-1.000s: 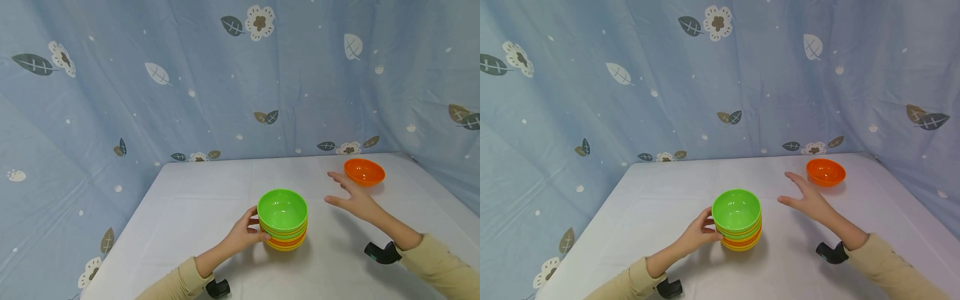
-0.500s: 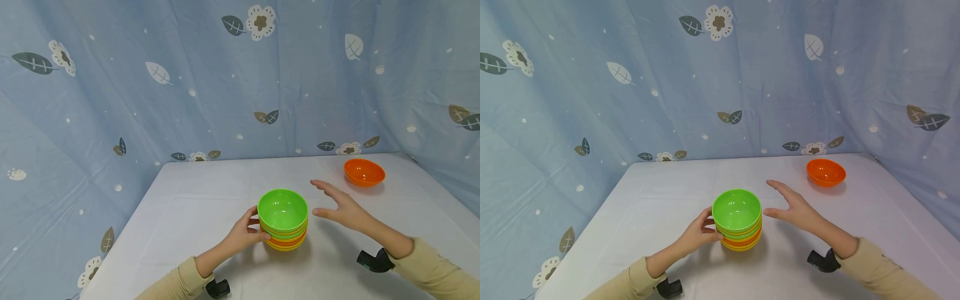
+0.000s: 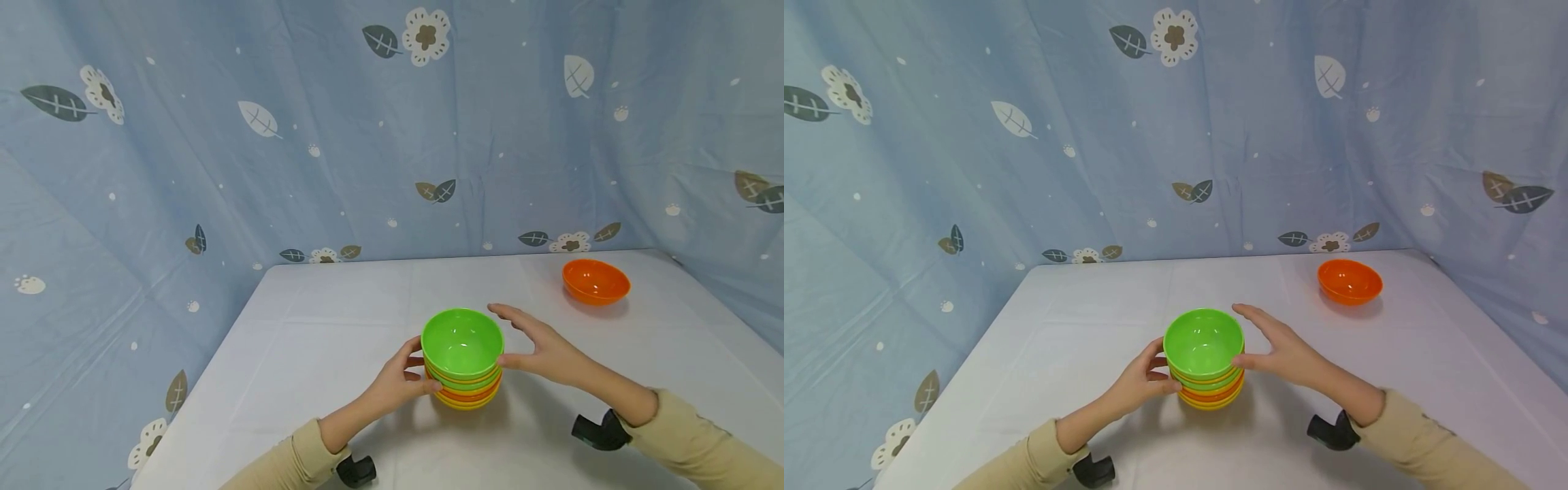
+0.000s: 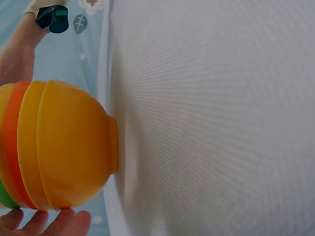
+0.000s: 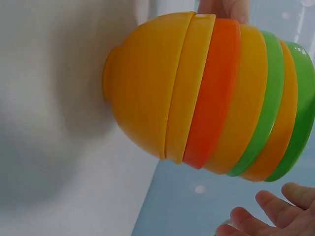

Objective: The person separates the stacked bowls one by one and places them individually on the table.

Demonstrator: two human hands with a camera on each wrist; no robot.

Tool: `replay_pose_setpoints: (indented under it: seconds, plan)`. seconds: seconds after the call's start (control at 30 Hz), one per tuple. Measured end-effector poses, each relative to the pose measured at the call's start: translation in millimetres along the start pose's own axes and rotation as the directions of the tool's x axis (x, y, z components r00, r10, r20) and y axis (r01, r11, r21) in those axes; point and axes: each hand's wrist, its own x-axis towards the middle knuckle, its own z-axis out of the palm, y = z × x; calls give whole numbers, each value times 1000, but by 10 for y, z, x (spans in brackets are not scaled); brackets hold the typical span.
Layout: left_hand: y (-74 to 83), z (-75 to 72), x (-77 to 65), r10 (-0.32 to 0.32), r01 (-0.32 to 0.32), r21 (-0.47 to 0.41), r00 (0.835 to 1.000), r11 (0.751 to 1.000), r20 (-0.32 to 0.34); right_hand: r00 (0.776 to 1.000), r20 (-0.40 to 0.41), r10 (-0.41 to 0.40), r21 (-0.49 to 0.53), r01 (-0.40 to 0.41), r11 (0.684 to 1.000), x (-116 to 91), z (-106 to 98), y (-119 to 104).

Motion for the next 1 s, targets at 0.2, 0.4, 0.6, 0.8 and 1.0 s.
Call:
replay_pose_setpoints:
  seconds: [0.2, 0.4, 0.6, 0.8, 1.0]
  plan:
    - [5, -3, 0, 6, -6, 1, 1000, 1000, 4, 1000, 18, -5, 32, 4, 999, 19, 45, 7]
    - [24, 1, -1, 9, -9, -2, 1000, 1000, 0, 999, 32, -14, 62, 12, 998, 35, 84, 22]
    - [19, 4, 10, 11, -11, -1, 1000, 1000, 3, 998, 55, -8, 84, 3, 996, 38, 114, 15]
    - [9, 9, 22, 13, -13, 1, 1000, 1000, 2, 997, 80, 23, 90, -30, 996, 42, 143, -8]
    - [18, 14, 10, 0, 0, 1, 1000, 1000, -7, 996, 89, 27, 98, -35, 995, 53, 169, -16]
